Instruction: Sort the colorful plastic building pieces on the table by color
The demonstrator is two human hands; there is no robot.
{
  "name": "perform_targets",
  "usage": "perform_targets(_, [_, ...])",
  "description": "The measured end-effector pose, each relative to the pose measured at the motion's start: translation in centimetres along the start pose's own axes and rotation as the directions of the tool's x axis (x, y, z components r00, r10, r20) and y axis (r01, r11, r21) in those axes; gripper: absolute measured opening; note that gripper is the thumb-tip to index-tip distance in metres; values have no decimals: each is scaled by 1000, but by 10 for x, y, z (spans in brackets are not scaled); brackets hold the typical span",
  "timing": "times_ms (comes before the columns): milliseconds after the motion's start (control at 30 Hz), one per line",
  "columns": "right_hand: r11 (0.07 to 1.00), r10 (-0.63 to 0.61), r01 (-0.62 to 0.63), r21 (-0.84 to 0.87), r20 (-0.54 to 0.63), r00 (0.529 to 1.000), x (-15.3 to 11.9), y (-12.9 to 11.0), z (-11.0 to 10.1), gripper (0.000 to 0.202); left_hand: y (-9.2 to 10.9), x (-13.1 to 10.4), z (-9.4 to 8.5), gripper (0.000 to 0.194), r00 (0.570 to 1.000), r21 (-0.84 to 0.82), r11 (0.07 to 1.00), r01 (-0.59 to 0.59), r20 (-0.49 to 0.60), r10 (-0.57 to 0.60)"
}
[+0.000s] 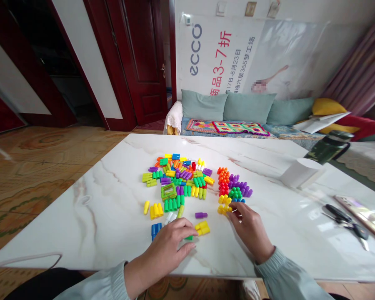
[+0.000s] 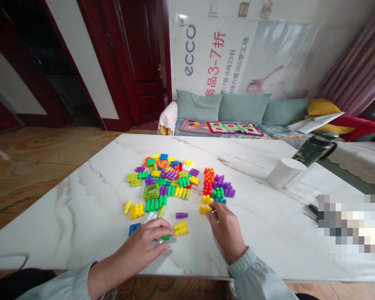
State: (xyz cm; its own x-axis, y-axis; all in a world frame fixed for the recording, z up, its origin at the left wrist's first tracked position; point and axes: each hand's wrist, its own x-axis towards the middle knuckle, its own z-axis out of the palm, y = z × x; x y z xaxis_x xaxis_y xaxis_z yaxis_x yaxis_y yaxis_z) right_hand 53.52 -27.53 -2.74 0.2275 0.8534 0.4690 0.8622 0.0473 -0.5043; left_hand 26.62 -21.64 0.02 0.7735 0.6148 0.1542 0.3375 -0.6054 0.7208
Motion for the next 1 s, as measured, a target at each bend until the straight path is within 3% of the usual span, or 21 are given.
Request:
perform_targets(167, [998, -35, 33, -58, -32, 999, 1, -1, 6, 17, -1, 1, 0, 25, 1000, 29, 999, -19, 1, 19])
perform_targets(400, [970, -66, 47, -239, -73, 995, -3, -17, -6, 21, 1, -1, -2, 25, 1000, 75, 997, -15, 16, 14])
perform_targets(500, [954, -90, 94, -284, 30, 996, -10, -27, -6, 30, 3, -3, -3, 27, 999, 118, 993, -26, 41, 22])
perform_targets(667, [933, -47, 114, -342, 197, 979, -18, -34, 3, 23, 5, -3, -4, 28, 998, 168, 985, -33, 50, 25])
perform_targets(1000, [916, 59, 41, -399, 235, 970, -10, -26, 6, 22, -1, -3, 0, 29, 998, 161, 985, -53, 46, 46])
